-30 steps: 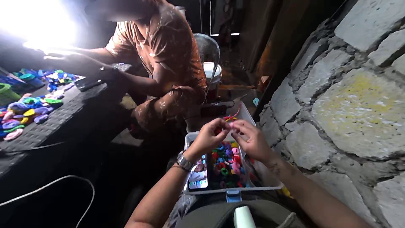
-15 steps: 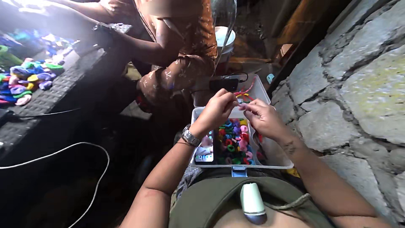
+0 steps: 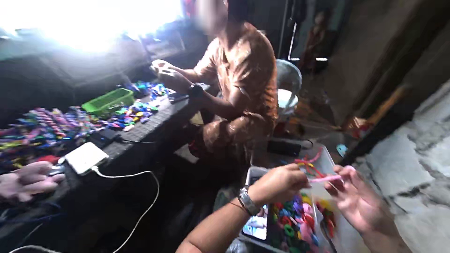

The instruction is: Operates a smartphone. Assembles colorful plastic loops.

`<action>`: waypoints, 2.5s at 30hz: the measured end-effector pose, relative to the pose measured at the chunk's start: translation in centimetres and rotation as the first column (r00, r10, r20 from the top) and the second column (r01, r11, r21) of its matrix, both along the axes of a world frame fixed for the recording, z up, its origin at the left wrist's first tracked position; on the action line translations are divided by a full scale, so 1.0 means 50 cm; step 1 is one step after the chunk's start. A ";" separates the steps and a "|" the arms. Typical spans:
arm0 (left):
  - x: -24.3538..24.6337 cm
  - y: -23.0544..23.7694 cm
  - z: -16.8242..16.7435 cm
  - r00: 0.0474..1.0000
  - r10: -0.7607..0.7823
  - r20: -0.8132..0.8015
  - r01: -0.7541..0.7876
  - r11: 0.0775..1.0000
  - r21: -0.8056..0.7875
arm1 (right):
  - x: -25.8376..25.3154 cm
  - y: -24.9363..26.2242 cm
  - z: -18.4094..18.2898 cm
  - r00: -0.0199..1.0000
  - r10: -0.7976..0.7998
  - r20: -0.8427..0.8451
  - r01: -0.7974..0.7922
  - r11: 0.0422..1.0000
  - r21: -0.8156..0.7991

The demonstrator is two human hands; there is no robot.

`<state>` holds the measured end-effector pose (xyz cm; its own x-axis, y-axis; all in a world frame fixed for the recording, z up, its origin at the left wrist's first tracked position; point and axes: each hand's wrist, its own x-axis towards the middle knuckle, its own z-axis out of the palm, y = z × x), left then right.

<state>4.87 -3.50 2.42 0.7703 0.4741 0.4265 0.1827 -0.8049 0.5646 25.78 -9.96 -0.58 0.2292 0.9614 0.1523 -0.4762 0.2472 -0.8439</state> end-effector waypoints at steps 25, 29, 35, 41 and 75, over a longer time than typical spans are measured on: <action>-0.005 0.008 -0.002 0.976 0.204 -0.080 -0.207 0.978 -0.036 | -0.025 0.050 0.069 0.974 -0.213 0.072 0.191 0.954 0.232; -0.007 0.013 0.010 0.970 0.208 -0.123 -0.223 0.966 -0.132 | 0.002 0.077 0.077 0.984 -0.177 0.031 0.177 0.984 0.007; -0.007 0.016 0.011 0.961 0.211 -0.181 -0.248 0.944 -0.219 | 0.010 0.125 0.046 0.948 -0.270 0.168 0.282 0.958 -0.045; -0.019 0.017 0.014 0.917 0.367 -0.153 -0.395 0.888 -0.235 | 0.031 0.139 0.033 0.931 -0.321 0.172 0.333 0.942 -0.045; -0.009 0.020 0.004 0.838 0.487 0.246 -0.335 0.815 -0.473 | 0.045 0.146 0.029 0.350 0.053 0.935 0.271 0.950 -0.155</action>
